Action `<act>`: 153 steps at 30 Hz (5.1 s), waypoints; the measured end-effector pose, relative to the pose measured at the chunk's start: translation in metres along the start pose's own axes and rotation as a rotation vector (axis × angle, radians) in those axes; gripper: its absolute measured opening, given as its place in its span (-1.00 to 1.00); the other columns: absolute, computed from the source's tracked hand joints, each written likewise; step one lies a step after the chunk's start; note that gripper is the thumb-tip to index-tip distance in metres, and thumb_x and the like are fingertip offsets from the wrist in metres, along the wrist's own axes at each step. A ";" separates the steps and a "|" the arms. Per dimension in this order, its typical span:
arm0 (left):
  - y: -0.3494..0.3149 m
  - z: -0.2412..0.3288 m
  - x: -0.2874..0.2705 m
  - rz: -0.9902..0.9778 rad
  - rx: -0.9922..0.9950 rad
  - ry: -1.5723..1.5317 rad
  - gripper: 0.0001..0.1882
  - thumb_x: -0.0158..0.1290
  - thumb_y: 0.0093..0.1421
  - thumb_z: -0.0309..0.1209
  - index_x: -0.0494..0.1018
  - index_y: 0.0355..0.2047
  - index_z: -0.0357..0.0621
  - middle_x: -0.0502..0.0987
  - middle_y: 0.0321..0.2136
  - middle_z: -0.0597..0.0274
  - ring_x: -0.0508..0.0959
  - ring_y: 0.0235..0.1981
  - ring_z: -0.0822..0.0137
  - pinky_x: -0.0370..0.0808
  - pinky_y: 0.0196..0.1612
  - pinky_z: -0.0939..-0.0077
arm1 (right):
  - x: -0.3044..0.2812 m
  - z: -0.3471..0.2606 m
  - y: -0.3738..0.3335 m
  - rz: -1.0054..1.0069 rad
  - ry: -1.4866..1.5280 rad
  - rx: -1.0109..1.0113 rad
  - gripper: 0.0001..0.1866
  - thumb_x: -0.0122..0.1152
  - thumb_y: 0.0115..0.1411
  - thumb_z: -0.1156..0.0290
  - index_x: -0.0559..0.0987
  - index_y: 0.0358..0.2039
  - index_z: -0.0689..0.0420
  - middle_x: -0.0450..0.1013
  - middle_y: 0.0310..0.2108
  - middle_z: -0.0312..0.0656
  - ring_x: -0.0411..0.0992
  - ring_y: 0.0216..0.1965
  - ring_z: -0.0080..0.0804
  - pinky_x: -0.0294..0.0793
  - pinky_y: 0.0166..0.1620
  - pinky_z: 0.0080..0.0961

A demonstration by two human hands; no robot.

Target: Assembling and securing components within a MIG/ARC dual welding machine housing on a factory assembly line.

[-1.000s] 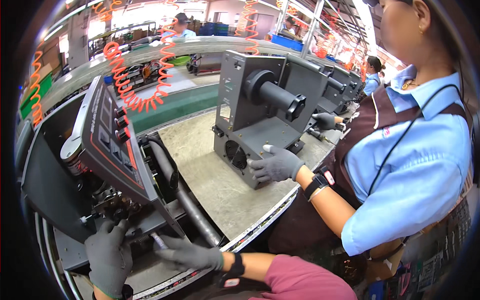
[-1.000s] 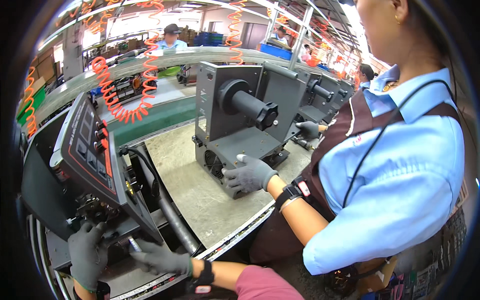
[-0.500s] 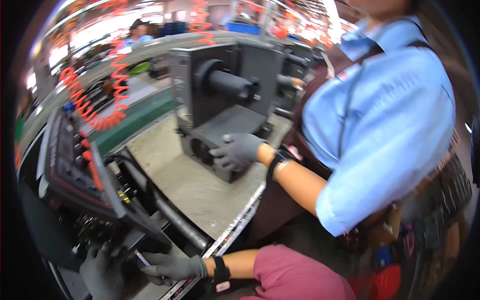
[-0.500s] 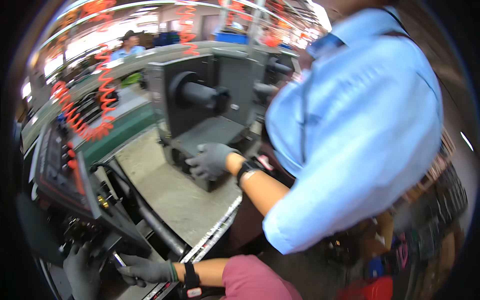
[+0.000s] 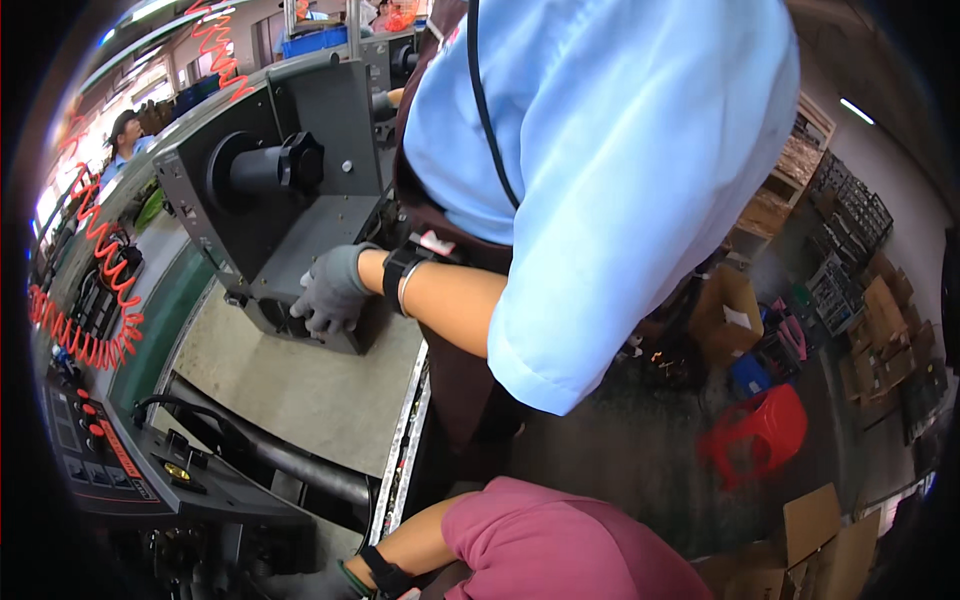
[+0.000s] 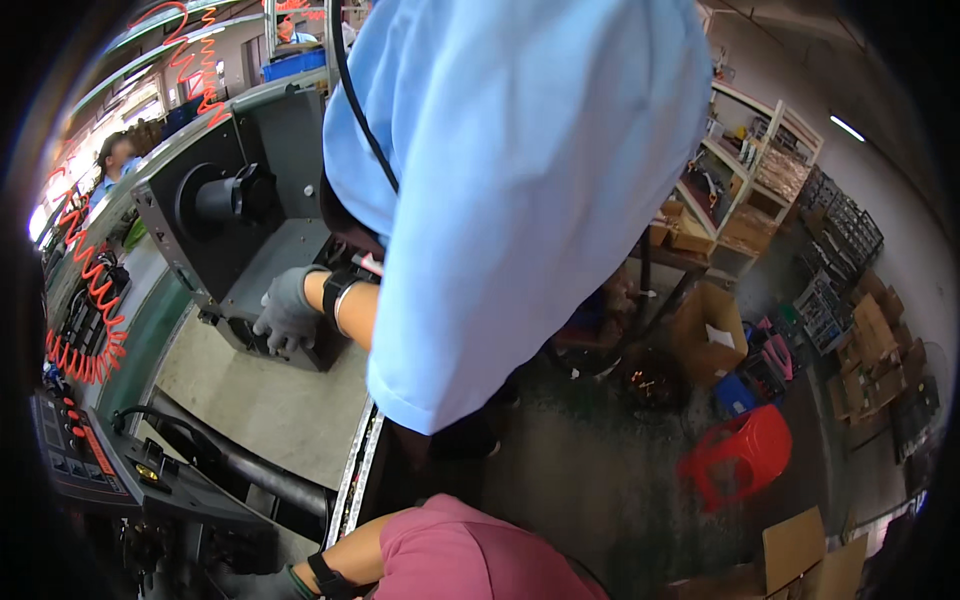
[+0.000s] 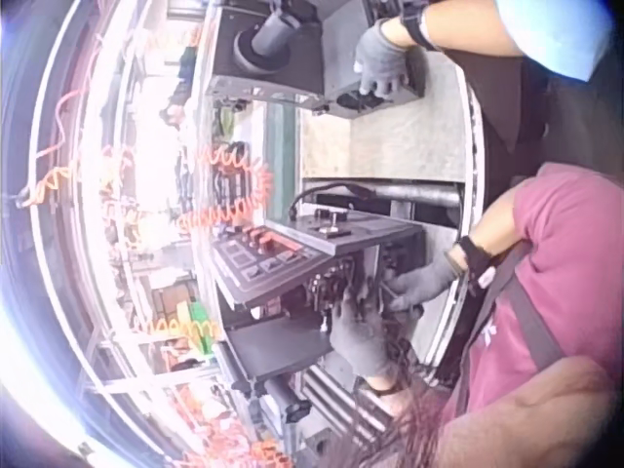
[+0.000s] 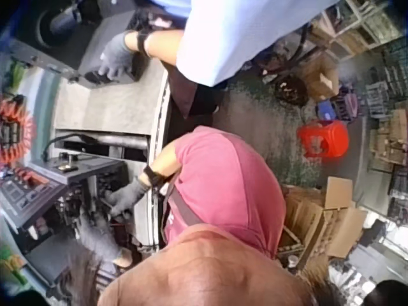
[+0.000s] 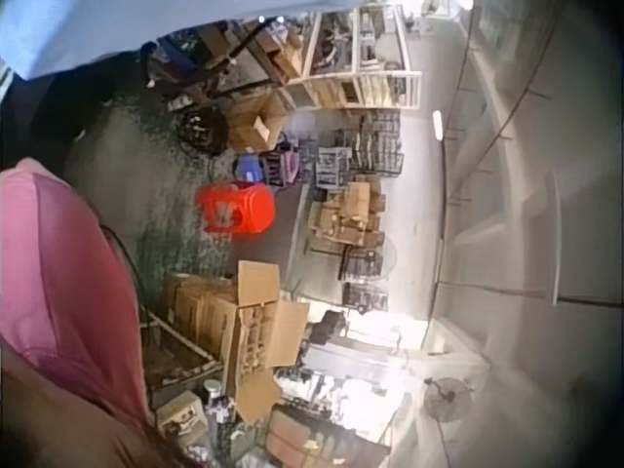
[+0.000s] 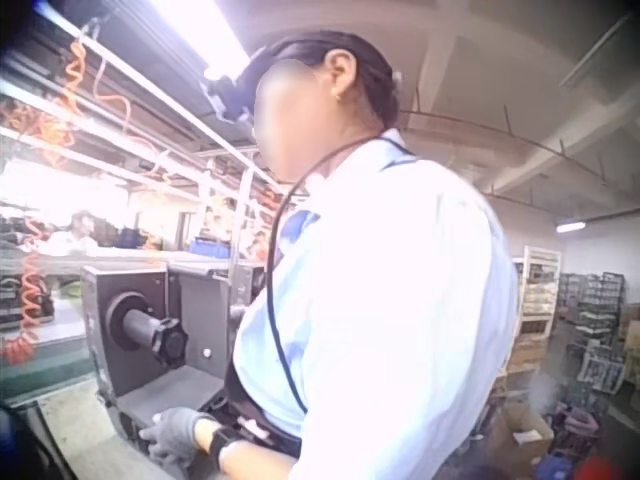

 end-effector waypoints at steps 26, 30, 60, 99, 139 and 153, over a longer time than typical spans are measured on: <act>0.001 -0.015 0.012 -0.054 -0.014 0.019 -0.65 0.07 0.07 -0.33 0.48 -0.10 0.00 0.50 -0.28 0.00 0.53 -0.37 -0.04 0.49 -0.37 0.23 | -0.249 0.023 0.130 -0.767 -2.744 0.580 -0.72 0.01 0.25 0.15 0.28 -0.41 0.09 0.19 -0.69 -0.40 0.12 -0.69 -0.68 0.09 -0.65 -0.71; -0.001 -0.018 0.017 0.117 -0.013 -0.009 -0.61 0.02 -0.18 -0.60 0.49 -0.24 -0.13 0.48 -0.42 0.08 0.51 -0.49 0.05 0.38 -0.49 0.21 | -0.255 0.023 0.119 -0.734 -2.697 0.604 -0.74 0.03 0.24 0.16 0.30 -0.36 0.08 0.19 -0.70 -0.41 0.08 -0.74 -0.73 0.00 -0.72 -0.74; 0.010 -0.015 0.011 0.109 -0.003 -0.017 -0.62 0.03 -0.10 -0.54 0.47 -0.19 -0.07 0.47 -0.43 0.18 0.50 -0.56 0.08 0.38 -0.52 0.23 | -0.260 0.025 0.136 -0.836 -2.779 0.517 -0.68 -0.04 0.28 0.18 0.29 -0.54 0.09 0.21 -0.72 -0.40 0.15 -0.69 -0.68 0.09 -0.63 -0.68; 0.011 -0.011 0.016 -0.007 -0.077 0.021 -0.60 0.07 -0.09 -0.48 0.47 -0.15 -0.03 0.41 -0.57 0.28 0.48 -0.63 0.28 0.39 -0.62 0.41 | -0.267 0.036 0.119 -0.405 -2.773 0.381 -0.73 -0.12 0.30 0.19 0.28 -0.39 0.14 0.20 -0.63 -0.37 0.07 -0.65 -0.69 0.06 -0.58 -0.71; 0.008 -0.014 0.019 -0.136 -0.031 0.032 -0.52 0.03 -0.04 -0.39 0.38 -0.04 -0.19 0.40 -0.50 0.25 0.51 -0.64 0.29 0.37 -0.70 0.39 | -0.288 0.034 0.135 -0.482 -2.585 0.384 -0.89 -0.16 0.30 0.38 0.23 -0.28 0.13 0.11 -0.68 -0.41 0.05 -0.68 -0.68 0.08 -0.58 -0.68; 0.008 -0.014 -0.003 0.027 -0.055 -0.017 -0.60 0.10 -0.15 -0.49 0.48 -0.20 -0.15 0.49 -0.44 0.13 0.50 -0.54 0.12 0.39 -0.51 0.25 | -0.288 0.045 0.133 -0.740 -2.700 0.418 -0.73 -0.04 0.28 0.15 0.32 -0.39 0.10 0.17 -0.70 -0.43 0.07 -0.73 -0.75 0.04 -0.67 -0.74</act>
Point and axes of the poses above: each hand's wrist, its own y-axis towards the middle knuckle, its own x-axis out of the palm, z = x × y, the point moved 9 cm from there along y, towards the middle knuckle
